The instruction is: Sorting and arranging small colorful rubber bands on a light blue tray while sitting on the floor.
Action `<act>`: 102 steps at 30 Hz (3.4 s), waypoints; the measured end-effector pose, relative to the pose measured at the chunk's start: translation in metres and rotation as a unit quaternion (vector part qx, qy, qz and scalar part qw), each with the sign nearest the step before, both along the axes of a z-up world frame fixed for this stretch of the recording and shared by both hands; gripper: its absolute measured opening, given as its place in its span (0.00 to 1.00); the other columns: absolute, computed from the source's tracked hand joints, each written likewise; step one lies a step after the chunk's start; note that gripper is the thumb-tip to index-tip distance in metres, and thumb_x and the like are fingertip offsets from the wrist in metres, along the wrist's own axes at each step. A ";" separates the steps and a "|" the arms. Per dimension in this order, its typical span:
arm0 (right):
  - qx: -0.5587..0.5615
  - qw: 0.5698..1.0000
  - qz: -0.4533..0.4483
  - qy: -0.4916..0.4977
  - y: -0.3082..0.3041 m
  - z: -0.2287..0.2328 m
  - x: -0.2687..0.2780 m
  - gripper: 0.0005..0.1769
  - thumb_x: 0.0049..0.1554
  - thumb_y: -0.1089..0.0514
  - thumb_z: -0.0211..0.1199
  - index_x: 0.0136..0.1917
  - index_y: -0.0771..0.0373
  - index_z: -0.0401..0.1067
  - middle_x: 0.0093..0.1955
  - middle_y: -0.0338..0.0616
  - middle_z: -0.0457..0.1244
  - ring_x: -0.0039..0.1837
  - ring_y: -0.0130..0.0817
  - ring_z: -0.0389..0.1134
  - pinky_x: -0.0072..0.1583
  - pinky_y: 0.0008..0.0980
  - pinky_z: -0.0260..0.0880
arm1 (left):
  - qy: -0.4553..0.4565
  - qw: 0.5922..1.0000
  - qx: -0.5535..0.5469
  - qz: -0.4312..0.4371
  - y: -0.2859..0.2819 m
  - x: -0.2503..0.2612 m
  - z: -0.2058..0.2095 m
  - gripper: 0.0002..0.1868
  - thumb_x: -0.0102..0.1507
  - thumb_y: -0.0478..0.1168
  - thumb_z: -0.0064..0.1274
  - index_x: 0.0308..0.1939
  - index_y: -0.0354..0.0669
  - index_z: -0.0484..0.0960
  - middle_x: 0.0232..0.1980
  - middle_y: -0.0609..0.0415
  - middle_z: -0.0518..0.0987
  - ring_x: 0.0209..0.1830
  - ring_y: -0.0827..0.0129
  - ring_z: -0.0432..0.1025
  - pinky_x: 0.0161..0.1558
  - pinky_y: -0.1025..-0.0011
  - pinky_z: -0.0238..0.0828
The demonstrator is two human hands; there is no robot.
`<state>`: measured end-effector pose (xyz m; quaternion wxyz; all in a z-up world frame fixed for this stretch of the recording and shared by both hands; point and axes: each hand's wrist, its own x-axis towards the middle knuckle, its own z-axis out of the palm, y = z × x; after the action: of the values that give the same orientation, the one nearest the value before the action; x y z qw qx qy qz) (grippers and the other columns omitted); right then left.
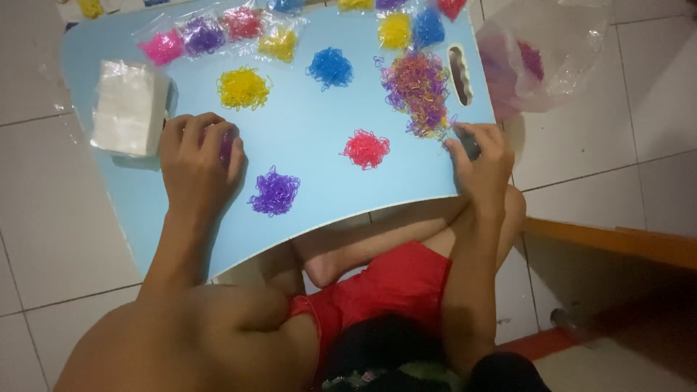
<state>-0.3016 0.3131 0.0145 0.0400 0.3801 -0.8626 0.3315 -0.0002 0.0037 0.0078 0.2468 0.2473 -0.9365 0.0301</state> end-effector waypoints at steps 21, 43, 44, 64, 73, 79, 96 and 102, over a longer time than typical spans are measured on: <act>-0.050 0.999 -0.003 -0.016 -0.012 0.002 0.005 0.01 0.64 0.65 0.71 0.51 0.63 0.80 0.47 0.50 0.69 0.51 0.52 0.72 0.51 0.46 0.73 | -0.003 1.000 -0.027 -0.005 -0.002 0.000 -0.003 0.06 0.71 0.43 0.63 0.48 0.47 0.87 0.50 0.53 0.84 0.57 0.61 0.74 0.62 0.65 0.71; -0.049 0.995 -0.083 0.014 -0.022 -0.006 0.012 0.04 0.56 0.56 0.73 0.47 0.52 0.82 0.50 0.36 0.66 0.50 0.35 0.68 0.44 0.34 0.71 | -0.235 0.922 -0.220 -0.215 0.010 -0.113 0.188 0.07 0.67 0.40 0.53 0.40 0.45 0.86 0.37 0.57 0.85 0.38 0.66 0.79 0.29 0.72 0.70; -0.031 0.994 -0.100 0.038 -0.026 -0.007 0.011 0.02 0.55 0.56 0.72 0.44 0.52 0.82 0.47 0.34 0.66 0.48 0.34 0.68 0.44 0.37 0.71 | -0.291 0.920 -0.180 -0.190 0.014 -0.128 0.185 0.12 0.65 0.41 0.53 0.46 0.42 0.88 0.43 0.54 0.87 0.43 0.62 0.82 0.28 0.70 0.73; -0.123 0.990 -0.009 -0.068 -0.043 0.006 0.022 0.03 0.64 0.61 0.66 0.52 0.59 0.79 0.48 0.46 0.70 0.41 0.40 0.67 0.46 0.38 0.68 | -0.383 0.877 0.105 -0.272 0.034 -0.150 0.049 0.14 0.63 0.42 0.61 0.52 0.42 0.85 0.43 0.48 0.85 0.42 0.56 0.82 0.48 0.53 0.81; -0.125 0.989 0.052 -0.058 -0.068 0.021 0.026 0.06 0.63 0.64 0.68 0.55 0.61 0.79 0.48 0.51 0.71 0.49 0.51 0.72 0.50 0.43 0.71 | -0.254 0.901 0.185 -0.299 0.031 -0.167 0.063 0.12 0.67 0.39 0.57 0.54 0.43 0.83 0.45 0.46 0.84 0.44 0.54 0.81 0.48 0.54 0.79; -0.159 0.982 0.058 -0.085 -0.088 0.031 0.042 0.11 0.62 0.59 0.71 0.58 0.55 0.77 0.49 0.46 0.72 0.51 0.43 0.74 0.52 0.40 0.71 | -0.158 0.872 0.330 -0.325 0.042 -0.180 0.077 0.11 0.70 0.35 0.53 0.56 0.39 0.82 0.49 0.42 0.84 0.48 0.48 0.80 0.51 0.52 0.77; -0.149 0.987 0.062 0.009 -0.074 0.022 0.045 0.06 0.62 0.68 0.63 0.53 0.62 0.76 0.50 0.43 0.70 0.53 0.39 0.66 0.53 0.36 0.68 | -0.108 0.966 0.085 -0.218 -0.018 -0.204 0.009 0.09 0.69 0.33 0.54 0.36 0.38 0.86 0.27 0.47 0.81 0.23 0.56 0.75 0.24 0.64 0.71; -0.115 0.991 -0.013 0.062 -0.045 -0.003 0.050 0.09 0.59 0.70 0.63 0.50 0.60 0.78 0.47 0.39 0.70 0.52 0.39 0.62 0.52 0.36 0.66 | -0.116 0.972 0.017 -0.205 -0.030 -0.195 0.004 0.12 0.72 0.37 0.57 0.33 0.40 0.85 0.23 0.52 0.76 0.19 0.65 0.72 0.28 0.72 0.70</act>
<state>-0.2520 0.2678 0.0114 0.1413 0.3816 -0.8195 0.4036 -0.1951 -0.0261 0.0123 0.1334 0.0493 -0.9898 -0.0086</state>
